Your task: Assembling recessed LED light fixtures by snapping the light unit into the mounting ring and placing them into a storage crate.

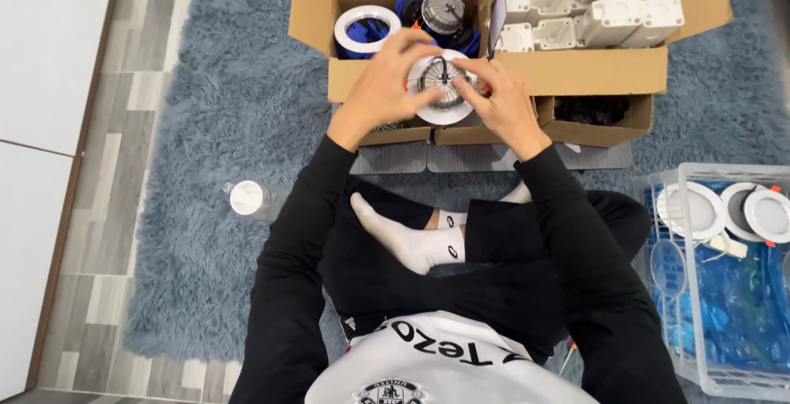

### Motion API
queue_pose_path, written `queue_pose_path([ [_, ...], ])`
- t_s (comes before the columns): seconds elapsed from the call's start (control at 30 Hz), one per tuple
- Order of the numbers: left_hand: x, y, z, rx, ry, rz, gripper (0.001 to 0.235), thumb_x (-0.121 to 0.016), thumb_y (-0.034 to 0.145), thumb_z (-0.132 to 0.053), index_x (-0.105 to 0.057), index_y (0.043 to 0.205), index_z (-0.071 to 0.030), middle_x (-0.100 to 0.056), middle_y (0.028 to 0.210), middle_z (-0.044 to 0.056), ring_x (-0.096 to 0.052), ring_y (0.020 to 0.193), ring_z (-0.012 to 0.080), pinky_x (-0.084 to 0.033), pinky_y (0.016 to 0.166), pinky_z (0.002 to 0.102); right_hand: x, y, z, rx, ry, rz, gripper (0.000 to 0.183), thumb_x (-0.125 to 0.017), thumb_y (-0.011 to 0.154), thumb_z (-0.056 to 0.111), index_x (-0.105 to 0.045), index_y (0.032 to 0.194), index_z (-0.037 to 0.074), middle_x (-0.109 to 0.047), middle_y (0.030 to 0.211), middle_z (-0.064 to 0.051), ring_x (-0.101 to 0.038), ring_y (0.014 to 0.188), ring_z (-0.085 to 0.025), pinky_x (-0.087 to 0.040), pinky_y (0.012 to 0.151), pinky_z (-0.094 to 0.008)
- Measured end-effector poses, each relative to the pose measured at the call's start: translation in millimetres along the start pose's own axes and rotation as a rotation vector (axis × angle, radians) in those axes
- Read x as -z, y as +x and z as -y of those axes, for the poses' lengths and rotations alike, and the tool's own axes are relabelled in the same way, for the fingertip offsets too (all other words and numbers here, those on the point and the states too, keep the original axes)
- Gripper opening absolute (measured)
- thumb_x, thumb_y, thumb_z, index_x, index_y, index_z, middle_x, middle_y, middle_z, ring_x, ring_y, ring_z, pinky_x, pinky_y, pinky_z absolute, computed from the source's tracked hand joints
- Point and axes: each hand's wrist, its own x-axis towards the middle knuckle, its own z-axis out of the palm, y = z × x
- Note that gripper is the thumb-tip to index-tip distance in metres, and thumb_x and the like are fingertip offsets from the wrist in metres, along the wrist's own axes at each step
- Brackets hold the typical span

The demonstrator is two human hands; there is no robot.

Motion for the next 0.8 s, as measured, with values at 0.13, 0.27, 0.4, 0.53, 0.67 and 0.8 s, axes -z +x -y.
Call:
queue_pose_path([
  [0.13, -17.5, 0.1, 3.2, -0.018, 0.065, 0.152, 0.088, -0.104, 0.072, -0.034, -0.062, 0.148, -0.020, -0.056, 0.154, 0.010, -0.057, 0.138, 0.0347, -0.050, 0.117, 0.050, -7.8, -3.0, -19.5, -0.019, -0.010, -0.019, 0.027, -0.080, 0.106, 0.020, -0.082, 0.129, 0.005, -0.057, 0.084, -0.006, -0.051, 0.069, -0.018, -0.043, 0.062, -0.032],
  [0.27, -28.7, 0.1, 15.0, 0.017, 0.119, 0.234, 0.091, -0.098, 0.077, -0.040, -0.056, 0.156, -0.024, -0.066, 0.142, 0.009, -0.063, 0.134, 0.0353, -0.054, 0.102, 0.047, -15.6, -7.9, -42.4, 0.006, -0.073, -0.023, 0.031, -0.081, 0.110, 0.038, -0.078, 0.138, 0.026, -0.058, 0.086, -0.009, -0.071, 0.085, -0.034, -0.057, 0.080, -0.049],
  [0.4, -38.1, -2.7, 33.5, -0.044, 0.051, 0.153, 0.089, -0.100, 0.070, -0.041, -0.062, 0.147, -0.017, -0.069, 0.132, 0.009, -0.064, 0.129, 0.0309, -0.055, 0.110, 0.045, -11.8, -2.3, -37.9, -0.102, -0.017, -0.009, 0.052, -0.084, 0.107, 0.042, -0.062, 0.148, 0.019, -0.058, 0.103, -0.009, -0.068, 0.091, -0.034, -0.057, 0.082, -0.049],
  [0.53, -33.9, -0.7, 19.9, -0.099, 0.052, 0.088, 0.087, -0.101, 0.069, -0.039, -0.064, 0.145, -0.016, -0.070, 0.131, 0.007, -0.064, 0.129, 0.0295, -0.055, 0.112, 0.044, -1.2, -6.2, -15.6, -0.098, 0.022, -0.059, 0.063, -0.086, 0.107, 0.041, -0.052, 0.148, 0.008, -0.055, 0.115, -0.015, -0.066, 0.097, -0.038, -0.056, 0.084, -0.049],
  [0.67, -20.4, -12.0, -16.5, -0.125, -0.086, -0.014, 0.083, -0.102, 0.075, -0.038, -0.066, 0.147, -0.018, -0.071, 0.139, 0.004, -0.065, 0.131, 0.0269, -0.054, 0.115, 0.043, 19.2, -23.9, 10.7, -0.091, 0.199, -0.084, 0.068, -0.089, 0.103, 0.037, -0.050, 0.150, 0.007, -0.054, 0.135, -0.018, -0.067, 0.097, -0.035, -0.054, 0.085, -0.046],
  [0.8, -27.2, -42.4, -53.3, 0.025, -0.447, -0.108, 0.088, -0.108, 0.070, -0.038, -0.068, 0.147, -0.021, -0.073, 0.144, 0.001, -0.069, 0.134, 0.0219, -0.055, 0.115, 0.038, 37.1, -52.8, 34.5, 0.045, 0.495, 0.085, 0.120, -0.099, 0.074, 0.055, -0.040, 0.169, 0.012, -0.041, 0.172, -0.017, -0.037, 0.160, -0.033, -0.024, 0.133, -0.052],
])
